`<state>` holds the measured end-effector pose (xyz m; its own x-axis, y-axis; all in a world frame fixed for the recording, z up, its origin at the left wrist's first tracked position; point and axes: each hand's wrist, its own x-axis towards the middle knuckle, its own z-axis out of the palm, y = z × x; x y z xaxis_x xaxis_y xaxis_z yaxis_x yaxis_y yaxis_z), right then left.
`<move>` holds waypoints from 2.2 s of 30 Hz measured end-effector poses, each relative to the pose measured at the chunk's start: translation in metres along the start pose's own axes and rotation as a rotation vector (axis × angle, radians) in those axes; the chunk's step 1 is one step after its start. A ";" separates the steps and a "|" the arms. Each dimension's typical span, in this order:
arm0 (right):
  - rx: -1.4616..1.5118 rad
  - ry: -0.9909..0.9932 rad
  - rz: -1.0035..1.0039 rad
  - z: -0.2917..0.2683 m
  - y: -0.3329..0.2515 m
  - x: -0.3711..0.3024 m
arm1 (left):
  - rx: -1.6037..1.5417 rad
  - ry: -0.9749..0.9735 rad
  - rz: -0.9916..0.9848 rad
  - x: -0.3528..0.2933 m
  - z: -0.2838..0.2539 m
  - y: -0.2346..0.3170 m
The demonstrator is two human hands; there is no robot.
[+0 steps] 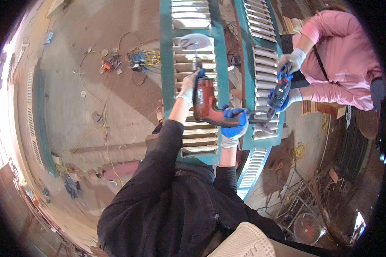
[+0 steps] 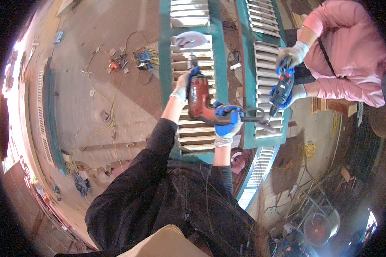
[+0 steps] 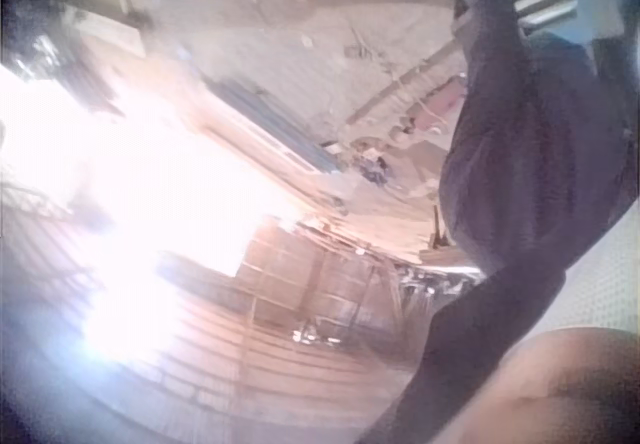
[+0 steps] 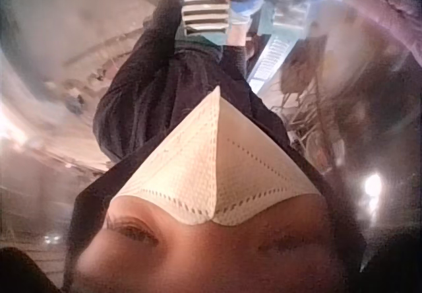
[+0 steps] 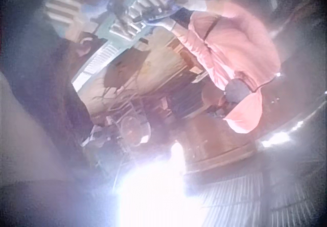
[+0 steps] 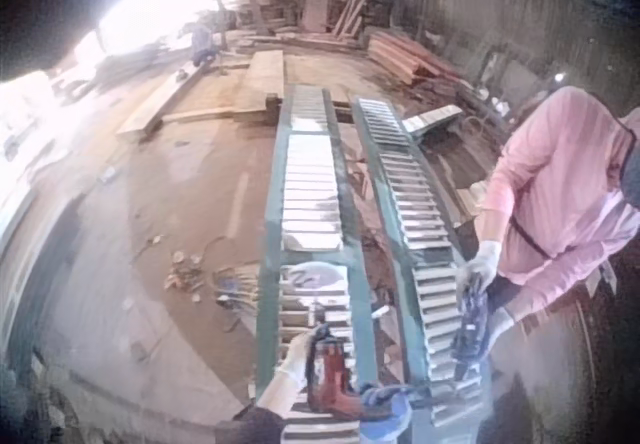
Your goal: The person uses a handheld electric sander to smooth the surface of wooden slats on a green metal frame. A coworker performs the same task on an adjacent frame. The camera wearer moves the sander systematically across the slats.
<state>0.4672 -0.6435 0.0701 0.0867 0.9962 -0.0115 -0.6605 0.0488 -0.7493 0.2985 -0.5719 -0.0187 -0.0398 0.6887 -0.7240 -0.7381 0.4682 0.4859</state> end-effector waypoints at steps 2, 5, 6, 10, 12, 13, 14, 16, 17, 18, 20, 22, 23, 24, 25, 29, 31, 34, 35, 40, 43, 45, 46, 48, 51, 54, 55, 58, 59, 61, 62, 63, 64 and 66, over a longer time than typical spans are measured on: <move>0.014 0.064 0.049 0.004 0.005 0.002 | -0.031 0.009 -0.004 -0.007 -0.005 0.004; 0.008 0.100 0.070 -0.004 0.007 -0.001 | 0.050 0.106 -0.089 0.005 -0.013 -0.008; 0.002 0.100 0.069 -0.010 0.007 -0.004 | 0.098 0.086 -0.045 0.011 -0.014 -0.014; 0.022 0.175 0.018 -0.006 0.006 -0.016 | 0.335 0.113 0.042 0.033 -0.016 -0.026; 0.071 0.243 0.050 -0.003 0.016 -0.021 | 0.321 0.143 0.004 0.010 -0.015 -0.010; -0.016 0.219 0.068 0.008 0.021 -0.022 | 0.226 0.141 -0.045 0.007 -0.028 -0.003; 0.026 0.184 0.091 0.015 0.026 -0.024 | 0.136 0.127 -0.083 0.011 -0.039 0.006; 0.014 0.164 0.060 0.032 0.032 -0.033 | 0.201 0.150 -0.118 0.008 -0.049 0.017; 0.034 0.171 0.077 0.035 0.029 -0.031 | 0.217 0.168 -0.171 0.004 -0.047 0.020; 0.054 0.179 0.093 0.035 0.026 -0.027 | 0.184 0.158 -0.158 0.000 -0.044 0.020; 0.073 0.172 0.107 0.032 0.021 -0.019 | 0.113 0.135 -0.112 -0.005 -0.041 0.021; 0.077 0.103 0.106 0.022 0.017 -0.025 | 0.092 0.090 0.005 -0.013 -0.040 0.018; 0.062 0.083 0.095 0.026 0.012 -0.025 | 0.081 0.067 0.058 -0.018 -0.038 0.015; 0.080 0.065 0.103 0.025 0.013 -0.022 | -0.069 0.064 -0.032 -0.020 -0.037 0.017; 0.103 0.047 0.109 0.028 0.014 -0.018 | -0.027 0.061 -0.014 -0.021 -0.043 0.020; -0.025 0.119 0.139 0.035 0.005 -0.025 | -0.060 0.017 -0.090 -0.020 -0.035 0.017; -0.031 0.140 0.130 0.015 -0.004 -0.009 | 0.020 0.034 -0.103 -0.021 -0.011 0.008; 0.037 0.176 0.103 -0.009 -0.012 0.005 | 0.100 0.123 -0.077 0.015 0.000 -0.016; 0.024 0.160 0.083 -0.020 -0.015 0.009 | 0.093 0.099 -0.072 0.005 0.018 -0.013; -0.008 0.144 -0.011 -0.026 -0.022 0.019 | 0.128 0.021 0.022 0.019 0.044 -0.015; -0.026 0.212 -0.052 -0.017 -0.028 0.022 | 0.210 0.042 -0.136 0.022 0.061 -0.009; -0.026 0.256 -0.074 -0.019 -0.031 0.020 | 0.256 0.048 -0.081 0.009 0.071 -0.009; -0.020 0.243 -0.054 -0.030 -0.030 0.020 | 0.280 0.055 -0.056 0.003 0.074 -0.010; -0.001 0.203 -0.013 -0.042 -0.037 0.021 | 0.254 0.065 -0.009 0.009 0.067 -0.023; 0.051 0.192 0.034 -0.045 -0.033 0.020 | 0.296 0.127 0.021 0.012 0.056 -0.024; 0.055 0.225 0.036 -0.035 -0.024 0.015 | 0.246 0.121 0.002 0.013 0.043 -0.018; 0.052 0.228 0.014 -0.032 -0.021 0.013 | 0.251 0.075 0.001 0.011 0.044 -0.013; 0.124 0.242 -0.034 -0.024 -0.009 0.009 | 0.314 -0.011 0.009 0.016 0.044 -0.003; 0.102 0.272 -0.059 -0.018 -0.008 0.006 | 0.331 -0.021 -0.027 0.021 0.044 0.000; 0.050 0.329 -0.123 -0.010 -0.009 0.000 | 0.407 -0.073 -0.079 0.027 0.051 0.002; 0.113 0.318 -0.093 -0.021 -0.009 -0.002 | 0.400 -0.028 -0.036 0.021 0.053 -0.002; 0.114 0.308 -0.044 -0.026 -0.011 -0.001 | 0.392 0.019 0.008 0.012 0.048 -0.008; 0.112 0.308 0.002 -0.030 -0.015 0.001 | 0.387 0.063 0.043 0.005 0.048 -0.010; 0.147 0.284 0.108 -0.037 -0.012 0.006 | 0.385 0.161 0.060 0.006 0.030 -0.009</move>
<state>0.5036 -0.6406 0.0546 0.2007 0.9372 -0.2853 -0.7758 -0.0258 -0.6305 0.3254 -0.5558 -0.0128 -0.2026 0.6401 -0.7411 -0.4272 0.6232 0.6551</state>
